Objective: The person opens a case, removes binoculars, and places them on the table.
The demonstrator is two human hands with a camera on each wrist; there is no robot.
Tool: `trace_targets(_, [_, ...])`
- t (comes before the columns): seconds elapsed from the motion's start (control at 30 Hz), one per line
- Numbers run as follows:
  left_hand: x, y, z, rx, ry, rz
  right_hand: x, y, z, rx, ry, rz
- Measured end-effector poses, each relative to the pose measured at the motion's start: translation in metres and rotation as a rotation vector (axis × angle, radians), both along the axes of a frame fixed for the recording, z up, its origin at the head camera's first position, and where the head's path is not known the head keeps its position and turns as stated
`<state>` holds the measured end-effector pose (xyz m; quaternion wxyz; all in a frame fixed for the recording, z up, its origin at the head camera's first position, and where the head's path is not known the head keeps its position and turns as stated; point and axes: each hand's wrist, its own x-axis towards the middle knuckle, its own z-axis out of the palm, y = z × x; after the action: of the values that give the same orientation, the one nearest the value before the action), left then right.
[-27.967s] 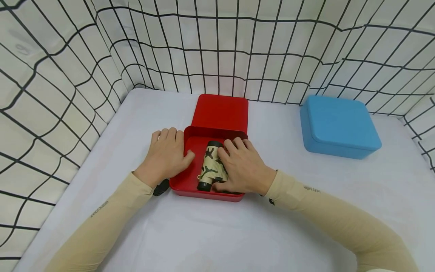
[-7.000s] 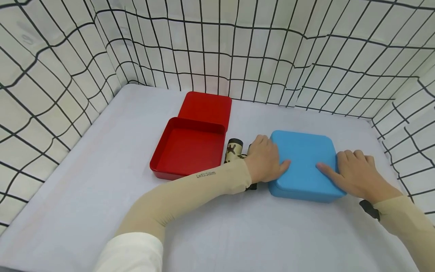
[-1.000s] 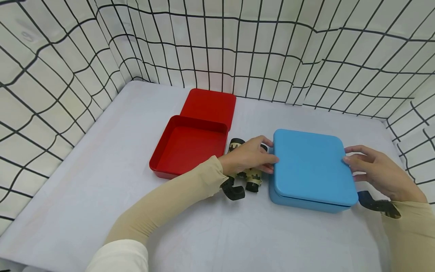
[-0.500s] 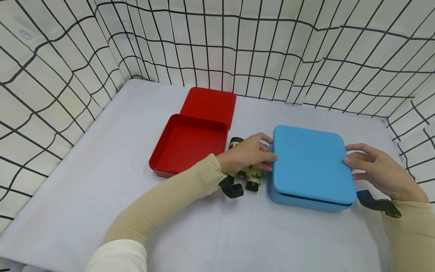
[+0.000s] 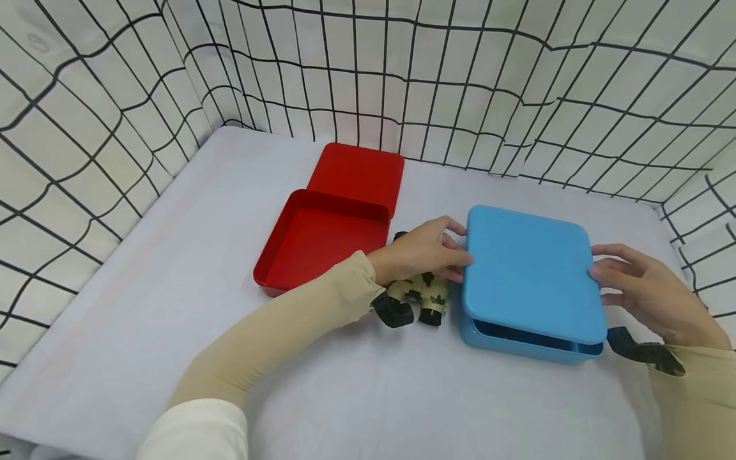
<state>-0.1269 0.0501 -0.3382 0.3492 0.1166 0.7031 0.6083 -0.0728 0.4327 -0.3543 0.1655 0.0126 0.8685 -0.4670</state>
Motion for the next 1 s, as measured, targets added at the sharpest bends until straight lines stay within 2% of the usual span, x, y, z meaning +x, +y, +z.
trace_targets(0.1, [-0.002, -0.002, 0.002, -0.003, 0.007, 0.004, -0.001, -0.001, 0.002, -0.069, -0.002, -0.015])
trace_targets(0.3, [-0.006, -0.001, 0.005, -0.011, 0.020, -0.006, -0.004, -0.003, 0.009, -0.061, 0.007, -0.046])
trace_targets(0.5, [-0.012, -0.003, 0.011, -0.001, 0.054, -0.033, -0.005, -0.001, 0.013, -0.200, -0.004, -0.069])
trace_targets(0.57, [-0.014, -0.003, 0.014, -0.003, 0.057, -0.034, -0.007, -0.001, 0.014, -0.196, 0.005, -0.069])
trace_targets(0.7, [-0.018, -0.004, 0.017, -0.002, 0.055, -0.028, -0.012, -0.002, 0.016, -0.224, 0.017, -0.064])
trace_targets(0.83, [-0.024, -0.005, 0.019, 0.001, 0.067, -0.026, -0.019, -0.003, 0.020, -0.309, 0.002, -0.066])
trace_targets(1.0, [-0.031, -0.006, 0.020, -0.002, 0.082, -0.022, -0.027, -0.006, 0.026, -0.323, 0.015, -0.076])
